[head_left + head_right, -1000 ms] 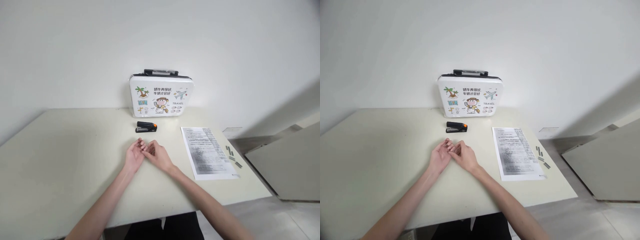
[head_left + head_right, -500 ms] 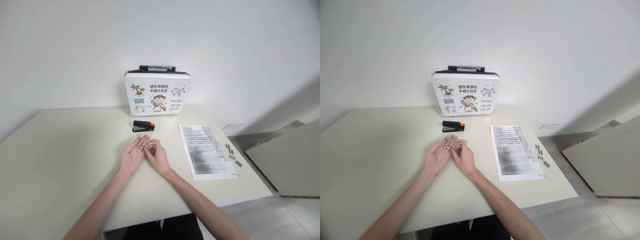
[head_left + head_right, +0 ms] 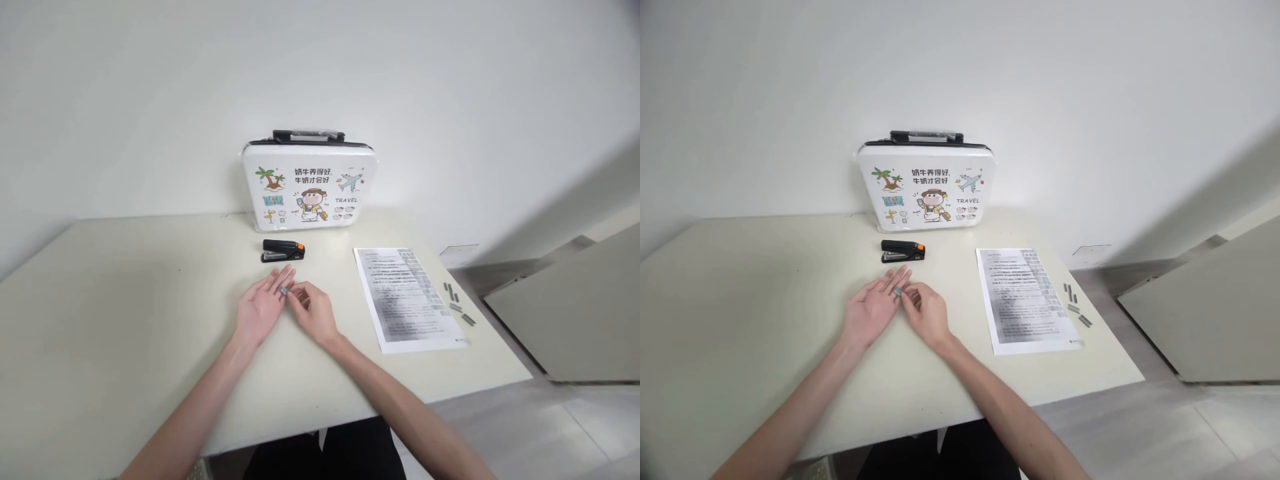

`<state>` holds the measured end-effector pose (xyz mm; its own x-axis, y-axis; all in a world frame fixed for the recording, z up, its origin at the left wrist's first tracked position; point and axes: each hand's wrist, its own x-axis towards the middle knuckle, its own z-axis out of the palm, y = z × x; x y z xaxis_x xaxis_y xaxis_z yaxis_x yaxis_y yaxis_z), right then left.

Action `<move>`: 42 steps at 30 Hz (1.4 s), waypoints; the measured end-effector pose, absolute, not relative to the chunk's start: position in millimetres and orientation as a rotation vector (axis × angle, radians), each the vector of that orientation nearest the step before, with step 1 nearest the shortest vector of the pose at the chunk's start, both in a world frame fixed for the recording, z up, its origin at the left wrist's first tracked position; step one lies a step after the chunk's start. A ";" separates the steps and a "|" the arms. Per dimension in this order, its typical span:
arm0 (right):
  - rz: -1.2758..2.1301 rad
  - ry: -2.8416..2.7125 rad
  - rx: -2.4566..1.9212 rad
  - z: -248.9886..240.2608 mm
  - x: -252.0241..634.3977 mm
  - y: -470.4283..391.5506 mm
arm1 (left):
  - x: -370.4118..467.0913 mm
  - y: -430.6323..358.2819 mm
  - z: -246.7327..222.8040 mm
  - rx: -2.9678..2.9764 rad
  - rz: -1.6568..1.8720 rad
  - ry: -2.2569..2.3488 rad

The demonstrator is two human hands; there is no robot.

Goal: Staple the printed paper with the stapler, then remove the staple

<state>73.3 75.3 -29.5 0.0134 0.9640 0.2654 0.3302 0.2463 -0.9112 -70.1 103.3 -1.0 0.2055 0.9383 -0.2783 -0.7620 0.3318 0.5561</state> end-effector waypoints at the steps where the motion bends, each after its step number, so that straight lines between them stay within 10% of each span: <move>1: 0.802 -1.494 -1.270 -26.5 78.7 71.2 | -70.9 104.3 -1.9 0.293 1.230 0.649; 19: -0.174 -1.220 -1.968 -46.3 406.9 -21.2 | -72.3 115.8 -3.5 0.084 1.278 0.642; 42: -0.313 -1.321 -1.838 -59.3 392.6 -32.4 | -72.1 115.3 -1.2 0.096 1.243 0.641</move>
